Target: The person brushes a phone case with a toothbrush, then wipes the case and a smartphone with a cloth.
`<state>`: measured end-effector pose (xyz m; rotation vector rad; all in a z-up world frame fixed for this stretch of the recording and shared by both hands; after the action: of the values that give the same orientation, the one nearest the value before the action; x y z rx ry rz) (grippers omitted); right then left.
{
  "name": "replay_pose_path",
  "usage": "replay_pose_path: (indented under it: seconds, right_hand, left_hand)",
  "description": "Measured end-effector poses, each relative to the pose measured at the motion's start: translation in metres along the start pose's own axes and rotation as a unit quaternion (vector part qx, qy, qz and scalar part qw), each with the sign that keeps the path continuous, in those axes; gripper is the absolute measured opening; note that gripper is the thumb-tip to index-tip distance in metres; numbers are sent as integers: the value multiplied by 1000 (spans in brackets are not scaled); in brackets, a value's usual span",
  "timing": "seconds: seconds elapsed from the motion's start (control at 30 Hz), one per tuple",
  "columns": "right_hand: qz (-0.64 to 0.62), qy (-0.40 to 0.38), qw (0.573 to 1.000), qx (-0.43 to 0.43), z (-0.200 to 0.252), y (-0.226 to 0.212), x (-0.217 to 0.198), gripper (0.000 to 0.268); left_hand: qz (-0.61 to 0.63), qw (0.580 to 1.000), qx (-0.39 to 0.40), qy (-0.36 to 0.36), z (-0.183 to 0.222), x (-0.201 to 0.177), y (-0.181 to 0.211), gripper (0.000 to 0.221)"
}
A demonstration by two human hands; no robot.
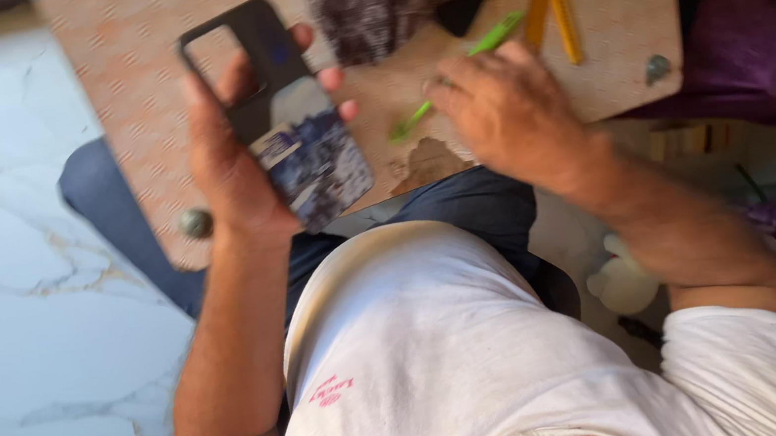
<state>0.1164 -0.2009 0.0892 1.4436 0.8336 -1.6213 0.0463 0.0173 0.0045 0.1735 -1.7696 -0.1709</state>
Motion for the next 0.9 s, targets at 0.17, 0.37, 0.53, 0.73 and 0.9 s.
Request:
replay_pose_path:
  seconds: [0.17, 0.37, 0.53, 0.73, 0.9]
  right_hand:
    - [-98, 60, 989, 89, 41, 7, -7, 11]
    - [-319, 110, 901, 272, 53, 46, 26, 35]
    - [-221, 152, 923, 278, 28, 66, 32, 39]
    - [-176, 196, 959, 106, -31, 57, -13, 50]
    - [49, 183, 981, -33, -109, 58, -23, 34]
  left_hand:
    - [-46, 999, -5, -15, -2, 8, 2, 69]
    - [-64, 998, -12, -6, -2, 8, 1, 67]
    - [-30, 999, 7, -24, -4, 0, -3, 63]
    - [-25, 1000, -12, 6, -5, 4, -3, 69]
    - [-12, 999, -8, -42, -6, 12, 1, 69]
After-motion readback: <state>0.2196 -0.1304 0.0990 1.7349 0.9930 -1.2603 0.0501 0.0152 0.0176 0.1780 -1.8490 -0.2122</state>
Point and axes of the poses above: each hand's wrist, its own z-axis away from the middle knuckle, its own x-axis out of the palm, y = z × x, the point moved 3 cm from there along -z, towards the middle knuckle, and after that the axes turned 13 degrees about -y, right-handed, at the moved point
